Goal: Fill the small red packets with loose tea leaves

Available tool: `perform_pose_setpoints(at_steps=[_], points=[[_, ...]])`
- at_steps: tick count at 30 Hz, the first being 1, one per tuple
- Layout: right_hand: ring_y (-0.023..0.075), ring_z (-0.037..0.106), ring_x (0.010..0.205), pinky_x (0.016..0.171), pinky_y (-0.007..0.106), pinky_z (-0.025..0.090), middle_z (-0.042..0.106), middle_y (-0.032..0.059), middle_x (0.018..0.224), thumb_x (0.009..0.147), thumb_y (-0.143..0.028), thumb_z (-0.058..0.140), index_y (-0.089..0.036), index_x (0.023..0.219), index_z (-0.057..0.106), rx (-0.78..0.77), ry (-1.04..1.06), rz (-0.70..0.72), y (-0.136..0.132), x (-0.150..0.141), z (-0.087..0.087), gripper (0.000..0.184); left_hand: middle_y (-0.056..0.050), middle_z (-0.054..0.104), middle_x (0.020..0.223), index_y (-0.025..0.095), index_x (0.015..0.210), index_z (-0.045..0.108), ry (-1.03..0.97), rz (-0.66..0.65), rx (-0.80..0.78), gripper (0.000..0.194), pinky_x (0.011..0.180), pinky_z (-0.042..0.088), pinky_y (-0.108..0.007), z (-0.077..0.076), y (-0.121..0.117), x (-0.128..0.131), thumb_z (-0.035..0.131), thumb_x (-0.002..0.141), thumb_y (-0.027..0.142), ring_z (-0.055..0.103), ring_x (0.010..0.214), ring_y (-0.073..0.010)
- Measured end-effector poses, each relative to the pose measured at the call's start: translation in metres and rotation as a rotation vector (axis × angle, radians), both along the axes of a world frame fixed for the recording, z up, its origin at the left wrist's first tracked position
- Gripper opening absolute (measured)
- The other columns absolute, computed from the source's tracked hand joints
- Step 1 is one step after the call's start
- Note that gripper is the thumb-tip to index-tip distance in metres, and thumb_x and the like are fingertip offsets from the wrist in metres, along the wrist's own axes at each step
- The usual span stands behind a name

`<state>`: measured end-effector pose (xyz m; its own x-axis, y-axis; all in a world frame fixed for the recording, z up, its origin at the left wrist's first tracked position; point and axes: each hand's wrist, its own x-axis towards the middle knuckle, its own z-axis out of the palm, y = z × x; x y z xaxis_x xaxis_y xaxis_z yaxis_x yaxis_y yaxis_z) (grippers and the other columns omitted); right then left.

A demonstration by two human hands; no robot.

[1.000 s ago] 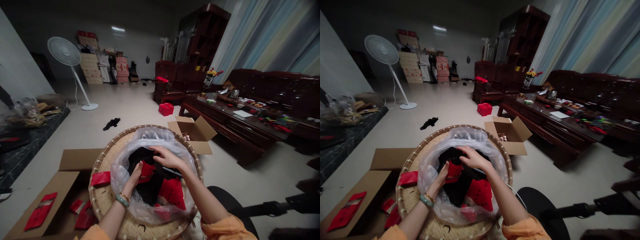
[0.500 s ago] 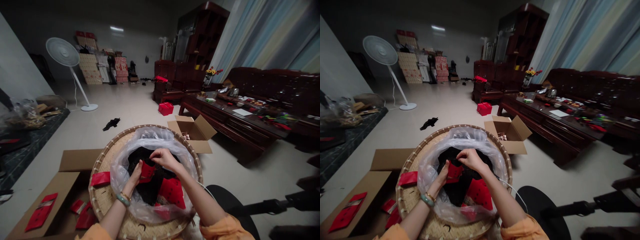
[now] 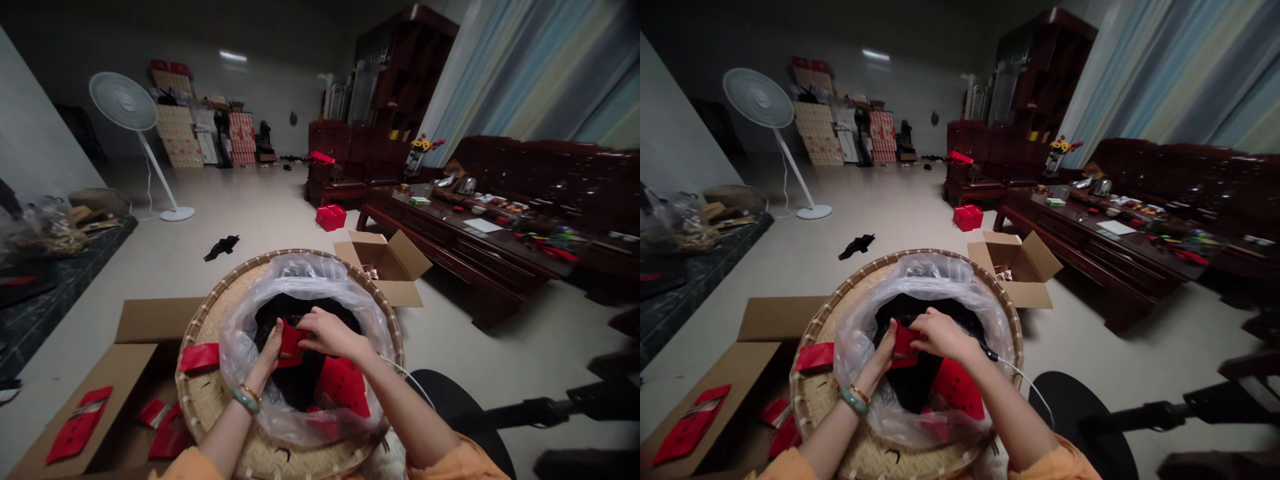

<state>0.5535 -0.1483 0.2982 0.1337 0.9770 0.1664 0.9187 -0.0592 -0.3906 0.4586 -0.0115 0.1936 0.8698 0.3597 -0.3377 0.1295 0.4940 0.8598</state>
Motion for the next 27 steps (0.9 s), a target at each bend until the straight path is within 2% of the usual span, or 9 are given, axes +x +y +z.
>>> perform_pose_setpoints(at_steps=[4, 8, 10, 13, 17, 20, 23, 25, 27], points=[[0.0162, 0.056, 0.076, 0.07, 0.025, 0.04, 0.065, 0.0055, 0.079, 0.084, -0.024, 0.057, -0.016, 0.081, 0.065, 0.02, -0.017, -0.065, 0.003, 0.008, -0.011, 0.012, -0.012, 0.07, 0.08, 0.012, 0.1, 0.058, -0.113, -0.09, 0.006, 0.083, 0.061, 0.051, -0.033, 0.003, 0.001, -0.003, 0.059, 0.049, 0.078, 0.067, 0.071, -0.0255], [0.0143, 0.057, 0.073, 0.068, 0.023, 0.041, 0.065, 0.0047, 0.081, 0.084, -0.025, 0.057, -0.016, 0.083, 0.066, 0.136, 0.124, -0.162, 0.0, 0.021, -0.016, 0.012, -0.012, 0.071, 0.083, 0.011, 0.095, 0.061, -0.103, -0.283, 0.188, 0.061, 0.064, 0.05, -0.031, 0.003, 0.006, -0.011, 0.082, 0.047, 0.043, 0.067, 0.069, -0.0225], [0.0131, 0.056, 0.07, 0.065, 0.022, 0.041, 0.064, 0.0032, 0.078, 0.085, -0.028, 0.056, -0.016, 0.083, 0.065, 0.162, 0.214, -0.189, -0.002, 0.026, -0.017, 0.015, -0.012, 0.072, 0.076, 0.01, 0.087, 0.063, -0.027, -0.321, 0.243, 0.046, 0.063, 0.05, -0.03, 0.001, 0.007, -0.013, 0.08, 0.053, 0.035, 0.067, 0.064, -0.021], [0.0106, 0.05, 0.058, 0.055, 0.02, 0.037, 0.058, -0.0008, 0.065, 0.089, -0.032, 0.047, -0.015, 0.079, 0.063, 0.13, 0.344, -0.214, -0.002, 0.03, -0.021, 0.026, -0.01, 0.07, 0.064, 0.009, 0.078, 0.063, 0.023, -0.345, 0.241, 0.033, 0.058, 0.05, -0.029, -0.002, 0.007, -0.011, 0.075, 0.06, 0.035, 0.066, 0.055, -0.019], [0.009, 0.042, 0.051, 0.049, 0.019, 0.03, 0.05, -0.0031, 0.055, 0.089, -0.032, 0.044, -0.014, 0.068, 0.061, 0.119, 0.33, -0.243, 0.001, 0.035, -0.025, 0.032, -0.006, 0.066, 0.05, 0.009, 0.07, 0.064, 0.041, -0.305, 0.31, 0.029, 0.048, 0.047, -0.026, -0.005, 0.006, -0.003, 0.075, 0.059, 0.034, 0.061, 0.043, -0.0169], [0.0099, 0.045, 0.054, 0.051, 0.02, 0.032, 0.054, -0.0019, 0.058, 0.088, -0.028, 0.046, -0.014, 0.067, 0.062, 0.139, 0.292, -0.267, 0.003, 0.038, -0.021, 0.03, -0.005, 0.065, 0.049, 0.009, 0.068, 0.064, 0.043, -0.223, 0.345, 0.029, 0.046, 0.045, -0.025, -0.009, 0.005, 0.001, 0.074, 0.059, 0.034, 0.06, 0.042, -0.0163], [0.0108, 0.05, 0.061, 0.058, 0.021, 0.038, 0.063, 0.0025, 0.077, 0.083, -0.026, 0.053, -0.014, 0.083, 0.066, 0.21, 0.259, -0.273, 0.002, 0.037, -0.014, 0.018, -0.005, 0.066, 0.051, 0.009, 0.068, 0.064, 0.044, -0.167, 0.362, 0.028, 0.046, 0.044, -0.024, -0.013, 0.003, 0.003, 0.073, 0.061, 0.035, 0.061, 0.044, -0.0162], [0.0113, 0.053, 0.066, 0.061, 0.022, 0.041, 0.064, 0.0064, 0.095, 0.079, -0.027, 0.059, -0.016, 0.098, 0.065, 0.225, 0.249, -0.26, 0.002, 0.035, -0.01, 0.023, -0.005, 0.067, 0.053, 0.01, 0.068, 0.065, 0.044, -0.142, 0.371, 0.029, 0.047, 0.044, -0.024, -0.016, 0.002, 0.003, 0.073, 0.061, 0.036, 0.062, 0.046, -0.0168], [0.0125, 0.055, 0.068, 0.062, 0.023, 0.041, 0.065, 0.0071, 0.098, 0.078, -0.028, 0.062, -0.017, 0.103, 0.064, 0.178, 0.241, -0.262, 0.003, 0.033, -0.009, 0.028, -0.005, 0.067, 0.054, 0.01, 0.068, 0.065, 0.042, -0.123, 0.384, 0.028, 0.047, 0.045, -0.025, -0.019, 0.001, 0.003, 0.073, 0.061, 0.036, 0.063, 0.048, -0.0174]])
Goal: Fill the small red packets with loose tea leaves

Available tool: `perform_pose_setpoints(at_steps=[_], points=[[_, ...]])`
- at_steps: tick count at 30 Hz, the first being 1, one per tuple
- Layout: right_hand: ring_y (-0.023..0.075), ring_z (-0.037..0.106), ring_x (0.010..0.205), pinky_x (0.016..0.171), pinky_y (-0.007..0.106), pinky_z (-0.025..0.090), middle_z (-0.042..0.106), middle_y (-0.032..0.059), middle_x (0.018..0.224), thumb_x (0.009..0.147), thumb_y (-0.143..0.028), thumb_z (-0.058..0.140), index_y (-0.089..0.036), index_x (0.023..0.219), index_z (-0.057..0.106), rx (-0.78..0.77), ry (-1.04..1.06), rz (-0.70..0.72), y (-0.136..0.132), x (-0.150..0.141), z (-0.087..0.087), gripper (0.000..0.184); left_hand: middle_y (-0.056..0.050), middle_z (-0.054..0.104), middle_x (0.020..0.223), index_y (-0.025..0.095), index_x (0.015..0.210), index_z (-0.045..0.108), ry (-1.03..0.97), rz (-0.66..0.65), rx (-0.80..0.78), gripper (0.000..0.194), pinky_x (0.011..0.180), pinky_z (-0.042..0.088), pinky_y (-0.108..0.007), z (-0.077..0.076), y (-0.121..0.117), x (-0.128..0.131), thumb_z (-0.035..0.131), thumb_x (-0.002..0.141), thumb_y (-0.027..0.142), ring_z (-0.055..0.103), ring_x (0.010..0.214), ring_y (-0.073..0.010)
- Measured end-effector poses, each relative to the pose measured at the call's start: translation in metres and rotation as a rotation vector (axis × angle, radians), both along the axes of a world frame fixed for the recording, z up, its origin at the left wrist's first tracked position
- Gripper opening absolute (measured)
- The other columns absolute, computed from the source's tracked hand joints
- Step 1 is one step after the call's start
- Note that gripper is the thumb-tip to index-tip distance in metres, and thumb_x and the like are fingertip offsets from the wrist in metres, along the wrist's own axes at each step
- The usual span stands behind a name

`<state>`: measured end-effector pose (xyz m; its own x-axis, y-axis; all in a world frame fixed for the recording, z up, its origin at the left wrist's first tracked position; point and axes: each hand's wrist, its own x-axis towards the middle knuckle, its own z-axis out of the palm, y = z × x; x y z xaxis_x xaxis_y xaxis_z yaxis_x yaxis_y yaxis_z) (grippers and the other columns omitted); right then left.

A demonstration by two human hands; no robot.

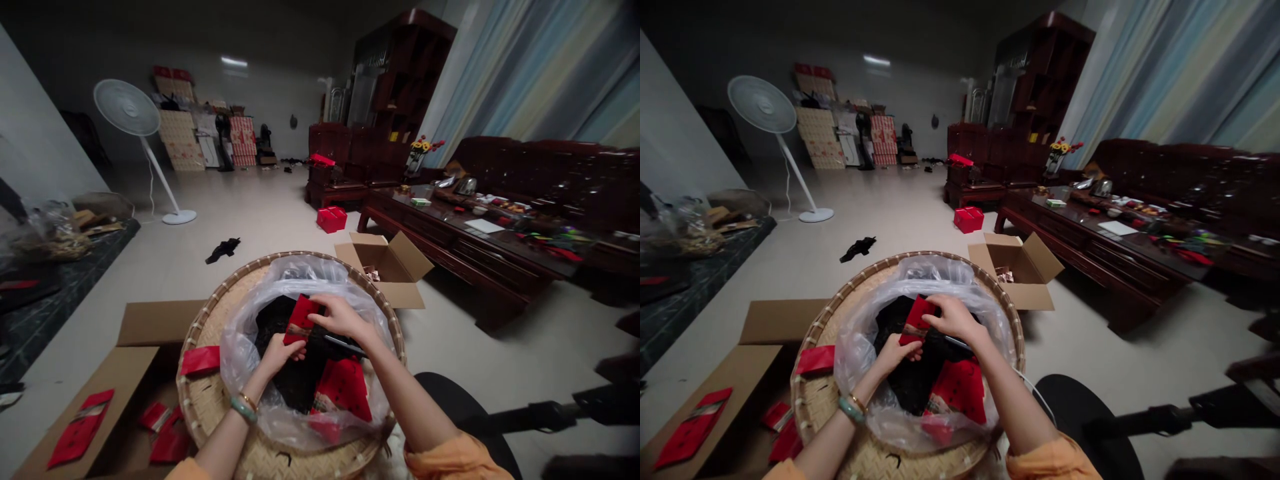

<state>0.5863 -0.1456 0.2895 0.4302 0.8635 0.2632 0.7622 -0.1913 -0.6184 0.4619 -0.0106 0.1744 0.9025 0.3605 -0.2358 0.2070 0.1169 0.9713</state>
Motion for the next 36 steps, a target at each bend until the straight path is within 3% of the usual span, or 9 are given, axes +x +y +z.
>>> perform_pose_setpoints(at_steps=[7, 10, 15, 20, 24, 26, 29, 33, 36], points=[[0.0109, 0.054, 0.055, 0.053, 0.02, 0.036, 0.065, -0.0005, 0.065, 0.078, -0.025, 0.058, -0.015, 0.081, 0.068, -0.223, 0.07, 0.093, 0.003, -0.007, 0.003, 0.014, -0.004, 0.068, 0.055, 0.011, 0.069, 0.069, -0.016, 0.003, 0.064, 0.025, 0.049, 0.044, -0.025, -0.006, -0.001, 0.001, 0.072, 0.06, 0.034, 0.062, 0.05, -0.018], [0.0118, 0.056, 0.058, 0.056, 0.02, 0.037, 0.067, 0.0002, 0.07, 0.078, -0.024, 0.06, -0.016, 0.084, 0.069, -0.231, 0.057, 0.131, 0.0, -0.007, 0.011, 0.014, -0.004, 0.067, 0.055, 0.011, 0.068, 0.069, -0.02, -0.005, 0.071, 0.026, 0.049, 0.044, -0.026, -0.006, -0.001, -0.001, 0.073, 0.059, 0.035, 0.062, 0.049, -0.018], [0.0167, 0.059, 0.07, 0.059, 0.023, 0.037, 0.069, 0.0054, 0.081, 0.076, -0.032, 0.063, -0.017, 0.09, 0.068, -0.246, -0.103, 0.014, -0.007, -0.004, 0.023, 0.021, -0.004, 0.067, 0.056, 0.012, 0.065, 0.067, -0.031, 0.022, 0.084, 0.023, 0.05, 0.045, -0.026, -0.008, 0.001, 0.0, 0.07, 0.062, 0.034, 0.062, 0.051, -0.0183], [0.016, 0.058, 0.064, 0.054, 0.023, 0.033, 0.068, 0.0065, 0.075, 0.078, -0.033, 0.061, -0.014, 0.08, 0.067, -0.34, -0.139, 0.019, -0.002, -0.004, 0.015, 0.019, -0.004, 0.068, 0.057, 0.012, 0.066, 0.067, -0.027, 0.018, 0.109, 0.022, 0.053, 0.046, -0.027, -0.01, -0.003, 0.002, 0.068, 0.063, 0.033, 0.063, 0.053, -0.0189], [0.012, 0.054, 0.057, 0.052, 0.021, 0.031, 0.066, 0.0042, 0.069, 0.082, -0.028, 0.056, -0.014, 0.074, 0.065, -0.308, -0.067, 0.039, 0.002, -0.004, 0.006, 0.02, -0.006, 0.069, 0.061, 0.01, 0.076, 0.07, -0.004, -0.061, 0.144, 0.026, 0.053, 0.048, -0.029, -0.001, -0.002, -0.002, 0.068, 0.065, 0.034, 0.064, 0.056, -0.0209], [0.011, 0.053, 0.055, 0.051, 0.02, 0.031, 0.065, 0.0029, 0.066, 0.081, -0.027, 0.058, -0.013, 0.072, 0.064, -0.284, -0.015, 0.044, 0.002, -0.003, 0.005, 0.017, -0.008, 0.072, 0.076, 0.012, 0.09, 0.07, -0.045, -0.086, 0.211, 0.033, 0.063, 0.051, -0.031, 0.011, 0.002, -0.002, 0.07, 0.064, 0.032, 0.066, 0.069, -0.0223], [0.0106, 0.053, 0.053, 0.05, 0.019, 0.032, 0.062, 0.0006, 0.061, 0.078, -0.024, 0.06, -0.014, 0.071, 0.064, -0.259, 0.049, 0.071, 0.003, -0.003, 0.003, 0.013, -0.009, 0.069, 0.103, 0.015, 0.111, 0.063, -0.172, 0.016, 0.218, 0.051, 0.083, 0.049, -0.034, 0.03, 0.007, 0.002, 0.073, 0.063, 0.032, 0.064, 0.092, -0.0237], [0.0112, 0.053, 0.055, 0.052, 0.02, 0.034, 0.061, -0.0004, 0.062, 0.075, -0.02, 0.062, -0.015, 0.074, 0.064, -0.213, 0.062, 0.133, 0.005, -0.006, -0.001, 0.006, -0.011, 0.068, 0.104, 0.013, 0.11, 0.062, -0.2, 0.053, 0.048, 0.05, 0.069, 0.055, -0.035, 0.043, 0.005, 0.01, 0.069, 0.068, 0.038, 0.065, 0.088, -0.0253], [0.0131, 0.055, 0.066, 0.062, 0.023, 0.041, 0.065, 0.0039, 0.086, 0.072, -0.021, 0.064, -0.017, 0.097, 0.063, 0.029, 0.038, 0.005, 0.005, -0.012, -0.011, 0.025, -0.01, 0.07, 0.095, 0.012, 0.104, 0.063, -0.201, 0.171, -0.028, 0.045, 0.059, 0.056, -0.032, 0.041, 0.001, 0.011, 0.07, 0.068, 0.039, 0.067, 0.076, -0.0228]])
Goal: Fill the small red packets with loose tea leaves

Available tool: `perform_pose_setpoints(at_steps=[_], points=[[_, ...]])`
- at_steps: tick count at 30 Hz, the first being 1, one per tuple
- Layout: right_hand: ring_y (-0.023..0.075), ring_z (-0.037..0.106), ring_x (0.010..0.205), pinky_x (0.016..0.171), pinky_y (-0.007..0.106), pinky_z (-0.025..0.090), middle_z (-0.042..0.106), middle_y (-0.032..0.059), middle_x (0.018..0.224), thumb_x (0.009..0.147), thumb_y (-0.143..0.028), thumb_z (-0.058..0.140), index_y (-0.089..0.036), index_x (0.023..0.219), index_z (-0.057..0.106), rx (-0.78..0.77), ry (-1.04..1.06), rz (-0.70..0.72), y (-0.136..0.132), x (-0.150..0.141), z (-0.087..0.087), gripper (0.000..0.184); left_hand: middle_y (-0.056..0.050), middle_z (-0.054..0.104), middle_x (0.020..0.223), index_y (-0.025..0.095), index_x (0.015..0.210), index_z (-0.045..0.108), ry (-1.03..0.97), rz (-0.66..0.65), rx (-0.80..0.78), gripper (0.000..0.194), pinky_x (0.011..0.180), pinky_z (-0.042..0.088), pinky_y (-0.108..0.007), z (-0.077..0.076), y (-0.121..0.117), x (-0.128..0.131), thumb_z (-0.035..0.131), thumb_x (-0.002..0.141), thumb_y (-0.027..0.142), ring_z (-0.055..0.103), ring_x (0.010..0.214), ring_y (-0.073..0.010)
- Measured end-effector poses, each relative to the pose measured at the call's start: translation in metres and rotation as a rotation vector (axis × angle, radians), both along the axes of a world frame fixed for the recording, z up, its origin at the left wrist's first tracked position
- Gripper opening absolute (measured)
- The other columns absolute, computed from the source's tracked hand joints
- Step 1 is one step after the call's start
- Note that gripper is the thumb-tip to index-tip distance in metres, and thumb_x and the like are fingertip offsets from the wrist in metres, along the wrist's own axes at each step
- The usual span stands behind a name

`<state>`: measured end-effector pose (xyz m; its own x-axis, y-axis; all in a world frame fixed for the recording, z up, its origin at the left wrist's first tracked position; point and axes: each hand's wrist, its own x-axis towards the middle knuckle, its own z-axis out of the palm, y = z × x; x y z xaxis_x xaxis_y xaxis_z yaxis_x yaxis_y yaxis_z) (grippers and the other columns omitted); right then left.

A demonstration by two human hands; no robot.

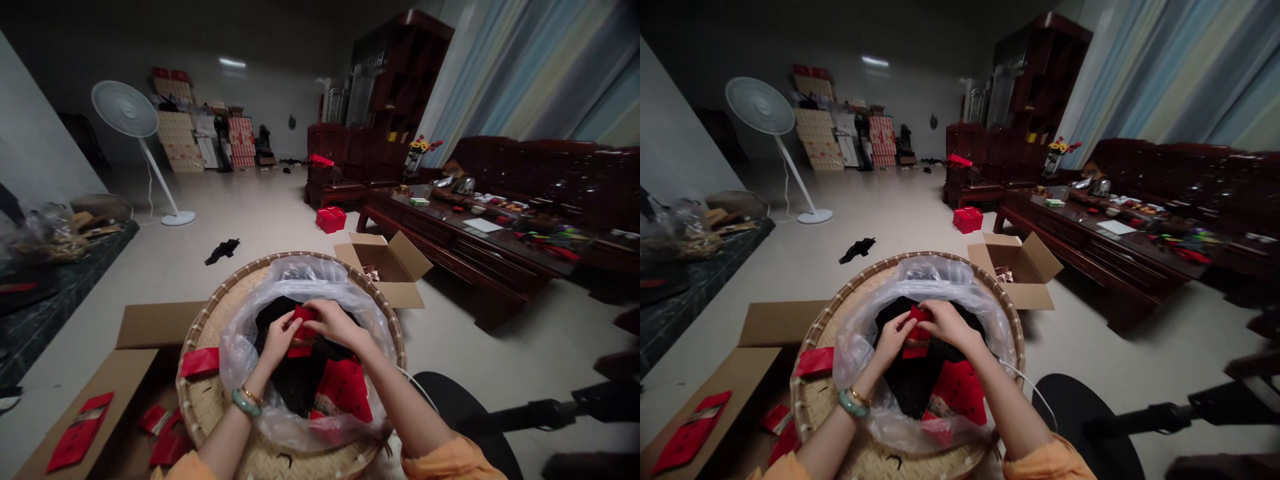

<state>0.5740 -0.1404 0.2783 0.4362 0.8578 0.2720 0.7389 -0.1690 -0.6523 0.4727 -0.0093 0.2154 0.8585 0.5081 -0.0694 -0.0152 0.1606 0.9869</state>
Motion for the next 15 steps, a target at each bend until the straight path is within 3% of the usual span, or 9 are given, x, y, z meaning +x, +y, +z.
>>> perform_pose_setpoints(at_steps=[2, 4, 9, 15], points=[[0.0142, 0.055, 0.072, 0.069, 0.027, 0.044, 0.061, 0.0081, 0.103, 0.07, -0.026, 0.067, -0.018, 0.114, 0.055, 0.176, 0.029, -0.182, 0.0, -0.006, -0.011, 0.047, -0.008, 0.069, 0.094, 0.013, 0.107, 0.061, -0.001, 0.069, -0.094, 0.047, 0.055, 0.056, -0.03, -0.004, -0.002, -0.001, 0.069, 0.069, 0.04, 0.067, 0.068, -0.0207], [0.0149, 0.055, 0.072, 0.071, 0.03, 0.046, 0.06, 0.0096, 0.106, 0.066, -0.032, 0.07, -0.017, 0.12, 0.05, 0.258, 0.126, -0.317, 0.0, -0.011, -0.025, 0.059, -0.008, 0.069, 0.095, 0.015, 0.11, 0.058, 0.002, 0.084, -0.165, 0.05, 0.05, 0.055, -0.03, -0.007, -0.005, -0.003, 0.068, 0.07, 0.043, 0.067, 0.06, -0.0194], [0.0157, 0.058, 0.065, 0.063, 0.028, 0.048, 0.067, 0.0054, 0.079, 0.069, -0.039, 0.065, -0.015, 0.088, 0.064, 0.314, 0.557, -0.317, 0.006, -0.02, -0.046, 0.031, -0.008, 0.07, 0.091, 0.014, 0.106, 0.059, -0.038, 0.035, -0.143, 0.049, 0.049, 0.054, -0.028, -0.005, -0.01, -0.007, 0.066, 0.07, 0.048, 0.065, 0.057, -0.0178], [0.0143, 0.056, 0.055, 0.051, 0.025, 0.044, 0.064, 0.0028, 0.063, 0.063, -0.044, 0.069, -0.015, 0.071, 0.063, 0.366, 0.741, -0.362, 0.01, -0.022, -0.05, 0.031, -0.005, 0.07, 0.075, 0.011, 0.089, 0.067, -0.068, 0.09, -0.049, 0.037, 0.057, 0.051, -0.023, 0.001, -0.011, -0.008, 0.07, 0.066, 0.04, 0.063, 0.062, -0.0154]])
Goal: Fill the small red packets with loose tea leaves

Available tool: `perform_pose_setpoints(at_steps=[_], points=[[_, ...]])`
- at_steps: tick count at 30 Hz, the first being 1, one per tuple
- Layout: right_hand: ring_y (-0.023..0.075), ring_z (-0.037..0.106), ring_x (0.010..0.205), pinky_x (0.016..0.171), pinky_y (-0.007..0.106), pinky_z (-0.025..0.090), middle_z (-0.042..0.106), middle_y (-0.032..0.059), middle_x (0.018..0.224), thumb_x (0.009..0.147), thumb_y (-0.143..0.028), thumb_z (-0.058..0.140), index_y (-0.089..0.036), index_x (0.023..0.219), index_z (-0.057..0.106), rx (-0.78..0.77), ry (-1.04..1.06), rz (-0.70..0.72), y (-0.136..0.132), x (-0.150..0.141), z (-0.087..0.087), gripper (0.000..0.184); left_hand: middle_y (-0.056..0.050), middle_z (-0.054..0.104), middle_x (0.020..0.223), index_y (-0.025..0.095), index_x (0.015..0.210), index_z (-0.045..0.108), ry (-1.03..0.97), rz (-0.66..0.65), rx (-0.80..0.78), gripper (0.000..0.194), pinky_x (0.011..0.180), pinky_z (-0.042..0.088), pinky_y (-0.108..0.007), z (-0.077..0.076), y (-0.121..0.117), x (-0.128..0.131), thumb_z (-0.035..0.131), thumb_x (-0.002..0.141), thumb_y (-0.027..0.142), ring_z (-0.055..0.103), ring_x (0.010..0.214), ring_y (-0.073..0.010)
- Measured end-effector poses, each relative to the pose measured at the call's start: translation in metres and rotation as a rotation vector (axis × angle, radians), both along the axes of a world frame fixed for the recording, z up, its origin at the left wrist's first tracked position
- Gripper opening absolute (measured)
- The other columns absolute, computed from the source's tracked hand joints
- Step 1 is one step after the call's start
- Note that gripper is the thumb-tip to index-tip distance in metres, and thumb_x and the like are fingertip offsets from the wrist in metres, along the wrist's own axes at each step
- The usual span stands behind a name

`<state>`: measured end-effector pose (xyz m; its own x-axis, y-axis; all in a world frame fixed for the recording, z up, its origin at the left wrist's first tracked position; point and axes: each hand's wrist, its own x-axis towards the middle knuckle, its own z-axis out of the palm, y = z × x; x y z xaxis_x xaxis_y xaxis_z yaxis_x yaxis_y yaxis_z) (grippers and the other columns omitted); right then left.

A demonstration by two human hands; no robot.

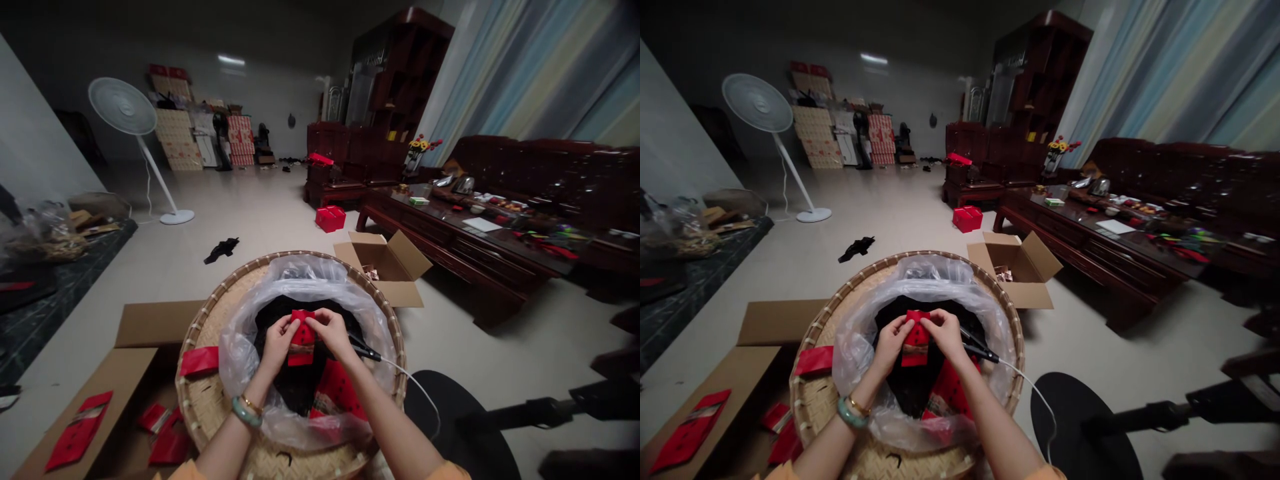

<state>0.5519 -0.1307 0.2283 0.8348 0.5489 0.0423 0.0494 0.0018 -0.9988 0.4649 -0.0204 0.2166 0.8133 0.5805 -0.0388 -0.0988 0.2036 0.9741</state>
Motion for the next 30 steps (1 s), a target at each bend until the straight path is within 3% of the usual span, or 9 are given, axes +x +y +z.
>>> perform_pose_setpoints(at_steps=[6, 12, 14, 17, 21, 24, 26, 28, 30], points=[[0.0093, 0.048, 0.047, 0.043, 0.02, 0.036, 0.061, -0.0006, 0.059, 0.058, -0.041, 0.072, -0.014, 0.079, 0.067, -0.036, 0.073, 0.093, -0.003, 0.002, -0.006, 0.035, -0.002, 0.067, 0.063, 0.011, 0.073, 0.068, 0.027, -0.052, -0.114, 0.028, 0.054, 0.046, -0.021, -0.004, 0.003, -0.001, 0.075, 0.061, 0.035, 0.06, 0.055, -0.013], [0.0059, 0.038, 0.039, 0.039, 0.02, 0.028, 0.053, -0.0041, 0.046, 0.056, -0.043, 0.073, -0.012, 0.064, 0.065, -0.085, 0.133, 0.16, -0.004, 0.008, -0.008, 0.033, -0.001, 0.065, 0.06, 0.01, 0.073, 0.065, 0.059, -0.155, -0.275, 0.026, 0.05, 0.045, -0.017, -0.002, 0.004, -0.003, 0.076, 0.061, 0.03, 0.058, 0.05, -0.0088], [0.006, 0.038, 0.038, 0.039, 0.02, 0.028, 0.052, -0.0044, 0.045, 0.055, -0.044, 0.073, -0.013, 0.064, 0.065, -0.094, 0.15, 0.168, -0.002, 0.008, -0.012, 0.034, -0.003, 0.067, 0.067, 0.011, 0.082, 0.064, 0.059, -0.25, -0.384, 0.027, 0.053, 0.048, -0.019, -0.001, 0.003, -0.005, 0.075, 0.064, 0.029, 0.062, 0.055, -0.0112], [0.0071, 0.04, 0.039, 0.039, 0.021, 0.031, 0.054, -0.0036, 0.048, 0.057, -0.045, 0.071, -0.012, 0.068, 0.066, -0.136, 0.14, 0.178, 0.002, 0.008, -0.018, 0.034, -0.008, 0.069, 0.078, 0.013, 0.095, 0.06, 0.129, -0.419, -0.505, 0.034, 0.057, 0.054, -0.031, -0.006, 0.001, -0.007, 0.071, 0.069, 0.03, 0.067, 0.063, -0.0206], [0.0132, 0.054, 0.053, 0.052, 0.025, 0.044, 0.063, 0.001, 0.062, 0.069, -0.038, 0.063, -0.014, 0.083, 0.067, -0.249, -0.067, 0.108, -0.005, 0.015, -0.021, 0.029, -0.013, 0.07, 0.087, 0.012, 0.098, 0.057, 0.166, -0.414, -0.503, 0.032, 0.055, 0.056, -0.033, -0.014, -0.001, -0.007, 0.068, 0.073, 0.029, 0.069, 0.067, -0.0257], [0.0205, 0.06, 0.086, 0.076, 0.032, 0.046, 0.066, 0.0074, 0.094, 0.076, -0.03, 0.058, -0.018, 0.106, 0.063, -0.472, -0.433, 0.0, -0.027, 0.027, -0.021, 0.033, -0.016, 0.068, 0.102, 0.012, 0.102, 0.057, 0.154, -0.36, -0.505, 0.033, 0.056, 0.057, -0.033, -0.015, 0.001, -0.006, 0.066, 0.075, 0.029, 0.07, 0.073, -0.026], [0.027, 0.055, 0.102, 0.084, 0.036, 0.042, 0.061, 0.0124, 0.111, 0.072, -0.029, 0.064, -0.018, 0.117, 0.057, -0.768, -0.58, -0.012, -0.046, 0.033, -0.024, 0.046, -0.018, 0.065, 0.11, 0.011, 0.101, 0.058, 0.152, -0.325, -0.506, 0.032, 0.056, 0.057, -0.033, -0.014, 0.002, -0.006, 0.065, 0.075, 0.029, 0.069, 0.076, -0.0264], [0.0307, 0.054, 0.104, 0.083, 0.038, 0.042, 0.059, 0.0153, 0.114, 0.069, -0.029, 0.067, -0.017, 0.119, 0.055, -1.034, -0.597, 0.017, -0.061, 0.036, -0.029, 0.054, -0.02, 0.063, 0.113, 0.01, 0.099, 0.059, 0.147, -0.297, -0.503, 0.031, 0.056, 0.057, -0.033, -0.012, 0.002, -0.007, 0.065, 0.075, 0.029, 0.069, 0.078, -0.0265], [0.0297, 0.056, 0.101, 0.08, 0.036, 0.043, 0.06, 0.0151, 0.111, 0.069, -0.028, 0.067, -0.016, 0.119, 0.054, -1.166, -0.573, 0.089, -0.071, 0.036, -0.036, 0.054, -0.02, 0.062, 0.115, 0.01, 0.098, 0.06, 0.143, -0.283, -0.501, 0.03, 0.056, 0.057, -0.033, -0.01, 0.001, -0.008, 0.065, 0.075, 0.029, 0.069, 0.079, -0.0264]])
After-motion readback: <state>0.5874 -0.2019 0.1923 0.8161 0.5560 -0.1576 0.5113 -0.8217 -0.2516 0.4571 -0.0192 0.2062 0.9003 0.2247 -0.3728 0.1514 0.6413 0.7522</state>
